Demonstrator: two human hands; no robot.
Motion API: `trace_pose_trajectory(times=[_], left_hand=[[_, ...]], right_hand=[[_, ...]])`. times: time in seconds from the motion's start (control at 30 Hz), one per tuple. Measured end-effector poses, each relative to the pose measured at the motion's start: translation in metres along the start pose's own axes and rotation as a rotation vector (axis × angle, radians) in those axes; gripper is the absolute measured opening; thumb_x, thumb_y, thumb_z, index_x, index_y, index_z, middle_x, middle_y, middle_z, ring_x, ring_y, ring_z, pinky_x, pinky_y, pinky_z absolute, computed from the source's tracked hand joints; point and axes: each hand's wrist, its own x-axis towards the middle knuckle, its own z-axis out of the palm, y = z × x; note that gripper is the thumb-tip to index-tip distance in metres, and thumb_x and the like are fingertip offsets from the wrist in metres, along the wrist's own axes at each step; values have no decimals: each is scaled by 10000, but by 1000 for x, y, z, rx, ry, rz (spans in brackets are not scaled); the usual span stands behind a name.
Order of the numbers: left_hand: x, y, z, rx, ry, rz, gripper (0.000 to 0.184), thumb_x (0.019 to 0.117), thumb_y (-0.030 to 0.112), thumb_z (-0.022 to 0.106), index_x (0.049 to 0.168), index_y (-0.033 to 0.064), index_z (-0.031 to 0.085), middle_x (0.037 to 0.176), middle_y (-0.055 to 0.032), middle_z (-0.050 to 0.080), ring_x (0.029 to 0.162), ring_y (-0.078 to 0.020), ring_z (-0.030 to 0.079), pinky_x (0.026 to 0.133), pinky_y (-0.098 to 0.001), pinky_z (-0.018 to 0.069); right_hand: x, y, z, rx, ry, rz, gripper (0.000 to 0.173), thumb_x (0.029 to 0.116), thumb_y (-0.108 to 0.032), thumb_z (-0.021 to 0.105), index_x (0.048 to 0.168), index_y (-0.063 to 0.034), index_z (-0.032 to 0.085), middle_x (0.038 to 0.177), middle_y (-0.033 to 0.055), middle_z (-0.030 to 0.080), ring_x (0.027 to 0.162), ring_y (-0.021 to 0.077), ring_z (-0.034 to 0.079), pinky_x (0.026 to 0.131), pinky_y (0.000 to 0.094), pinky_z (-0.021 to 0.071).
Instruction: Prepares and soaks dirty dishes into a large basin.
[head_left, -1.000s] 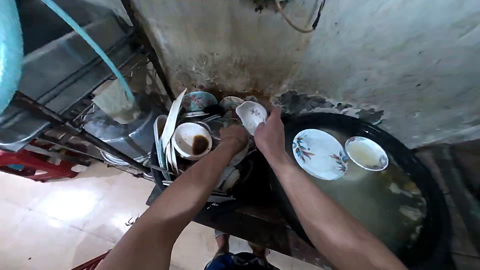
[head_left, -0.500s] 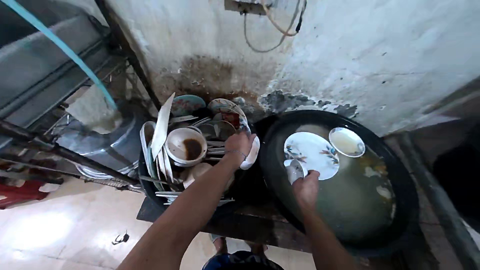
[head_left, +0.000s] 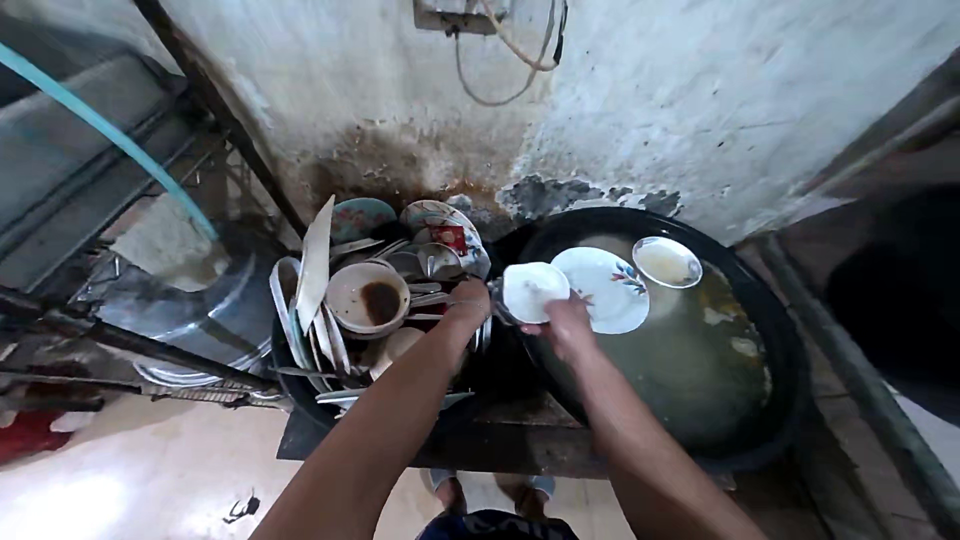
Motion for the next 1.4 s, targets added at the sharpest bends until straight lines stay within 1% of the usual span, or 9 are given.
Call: trace_pose_trajectory(times=[0.2, 0.4, 0.63, 0.77, 0.93, 1.03, 1.13, 1.27, 1.4], left_hand=[[-7, 7, 29, 89, -25, -51, 512, 972, 406, 662, 1252, -22, 676, 1339, -269, 621, 1238, -456, 596, 958, -666, 501], [-5, 24, 39, 19, 14, -181, 448, 969, 360, 667, 1231, -4, 669, 1256, -259, 665, 1162, -433, 654, 907, -632, 541], [-74, 73, -4, -189, 298, 198, 318, 1010, 321, 583, 1207, 110, 715, 1415, -191, 561, 1101, -359, 670, 878, -568, 571], [-70, 145, 31, -77, 268, 431, 373, 1016, 285, 606, 1364, 163, 665, 1586, -175, 432, 1103, -356, 691, 868, -540, 595], [-38, 180, 92, -9, 187, 557, 577, 959, 309, 729, 1489, 173, 544, 1477, -161, 552, 1239, -380, 623, 999, -617, 514], [-59, 149, 71, -22, 243, 520, 657, 968, 375, 717, 1542, 158, 482, 1532, -136, 524, 1413, -347, 497, 1138, -634, 388], [-78, 66, 26, 96, 490, 302, 460, 977, 337, 671, 1360, 86, 635, 1425, -184, 581, 1325, -376, 557, 1026, -587, 502], [-95, -47, -37, 156, 375, -208, 612, 975, 247, 686, 1503, 26, 469, 1472, -338, 484, 1325, -569, 483, 1015, -770, 400], [-104, -75, -41, 250, 305, -249, 386, 1028, 192, 576, 1385, 47, 596, 1240, -299, 661, 1110, -526, 652, 872, -719, 513]], right_hand=[[-18, -46, 39, -709, 53, -288, 434, 985, -50, 516, 1412, -52, 443, 1223, 242, 642, 1071, 414, 679, 865, 618, 561], [-12, -9, -27, -795, 172, -360, 439, 977, -52, 573, 1398, -8, 458, 1312, 270, 590, 1114, 441, 658, 886, 627, 561], [-1, 64, -131, -793, 271, -155, 471, 1012, -88, 560, 1456, 4, 432, 1280, 304, 617, 1115, 482, 655, 925, 655, 535], [-1, 82, -137, -824, 255, -85, 491, 997, -69, 571, 1460, 12, 429, 1271, 297, 628, 1115, 460, 665, 934, 627, 541], [2, 94, -131, -686, 280, -14, 463, 1022, -104, 556, 1457, 7, 442, 1257, 291, 644, 1141, 445, 659, 955, 606, 535], [9, 102, -130, -553, 271, 102, 502, 1011, -86, 547, 1485, 1, 410, 1306, 301, 611, 1206, 438, 619, 988, 605, 511], [12, 115, -131, -349, 235, 178, 496, 1015, -63, 530, 1491, 8, 408, 1349, 298, 579, 1219, 407, 607, 985, 586, 515], [14, 117, -125, 196, 76, 240, 454, 1032, 5, 435, 1482, 11, 382, 1259, 284, 588, 910, 363, 704, 691, 496, 623], [11, 95, -112, 294, -34, 257, 339, 1063, -26, 363, 1388, 61, 405, 1041, 259, 667, 744, 304, 724, 636, 418, 630]])
